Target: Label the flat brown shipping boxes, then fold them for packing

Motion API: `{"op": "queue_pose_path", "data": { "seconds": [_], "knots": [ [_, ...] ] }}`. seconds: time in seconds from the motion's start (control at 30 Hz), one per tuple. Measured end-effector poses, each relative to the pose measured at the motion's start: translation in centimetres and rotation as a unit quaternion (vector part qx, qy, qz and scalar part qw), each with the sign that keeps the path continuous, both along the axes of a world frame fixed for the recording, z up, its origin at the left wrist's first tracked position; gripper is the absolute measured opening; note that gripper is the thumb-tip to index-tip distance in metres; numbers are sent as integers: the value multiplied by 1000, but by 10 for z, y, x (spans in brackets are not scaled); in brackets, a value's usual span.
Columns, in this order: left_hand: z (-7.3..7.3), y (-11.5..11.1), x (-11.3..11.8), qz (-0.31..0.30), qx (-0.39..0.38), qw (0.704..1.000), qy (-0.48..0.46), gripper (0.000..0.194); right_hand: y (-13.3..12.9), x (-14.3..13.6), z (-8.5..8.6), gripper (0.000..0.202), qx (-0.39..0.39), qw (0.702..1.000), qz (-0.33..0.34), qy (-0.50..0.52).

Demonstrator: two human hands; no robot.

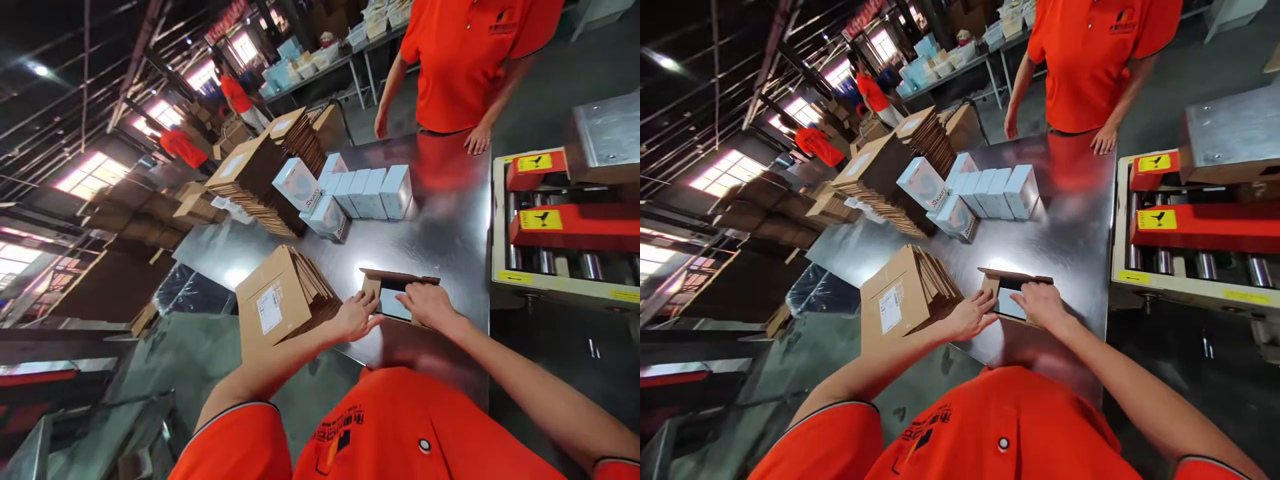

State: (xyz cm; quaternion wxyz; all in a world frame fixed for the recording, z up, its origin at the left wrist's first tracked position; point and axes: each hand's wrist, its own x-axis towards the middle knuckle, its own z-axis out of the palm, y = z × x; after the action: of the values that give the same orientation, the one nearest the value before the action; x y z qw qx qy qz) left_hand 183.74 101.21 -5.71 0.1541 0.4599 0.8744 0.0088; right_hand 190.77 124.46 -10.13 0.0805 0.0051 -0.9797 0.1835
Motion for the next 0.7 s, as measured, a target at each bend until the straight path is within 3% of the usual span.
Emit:
{"op": "queue_pose_path", "data": {
  "seconds": [0.07, 0.13, 0.2, 0.27, 0.37, 0.47, 0.53, 0.63, 0.7],
  "knots": [
    [0, 10, -4, -18, -9, 1000, -8, 47, 8, -7, 14, 50, -42, 999, 23, -16],
    [1, 19, -13, 6, 2, 1000, -12, 43, 20, -8, 26, 48, -83, 996, -13, 40],
    [-4, 26, -22, 90, 43, 995, -7, 42, 28, -1, 29, 47, -78, 988, -81, 101],
    [-19, 30, -29, 207, 127, 970, -15, 59, 24, 12, 18, 49, -40, 990, -97, 95],
    [-49, 27, -33, 324, 300, 889, -123, 96, 6, 35, -12, 49, -26, 999, -40, 25],
    [-75, 19, -32, 372, 415, 763, -327, 90, 0, 44, -36, 49, -90, 996, -13, 4],
    [-86, 16, -28, 406, 436, 679, -428, 82, 13, 37, -47, 50, -193, 981, -1, 14],
    [-97, 26, -26, 466, 465, 610, -441, 76, 47, 20, -68, 58, -332, 934, -96, 95],
    [-99, 49, -35, 497, 481, 592, -413, 70, 66, 17, -90, 61, -312, 916, -212, 141]
  ]
}}
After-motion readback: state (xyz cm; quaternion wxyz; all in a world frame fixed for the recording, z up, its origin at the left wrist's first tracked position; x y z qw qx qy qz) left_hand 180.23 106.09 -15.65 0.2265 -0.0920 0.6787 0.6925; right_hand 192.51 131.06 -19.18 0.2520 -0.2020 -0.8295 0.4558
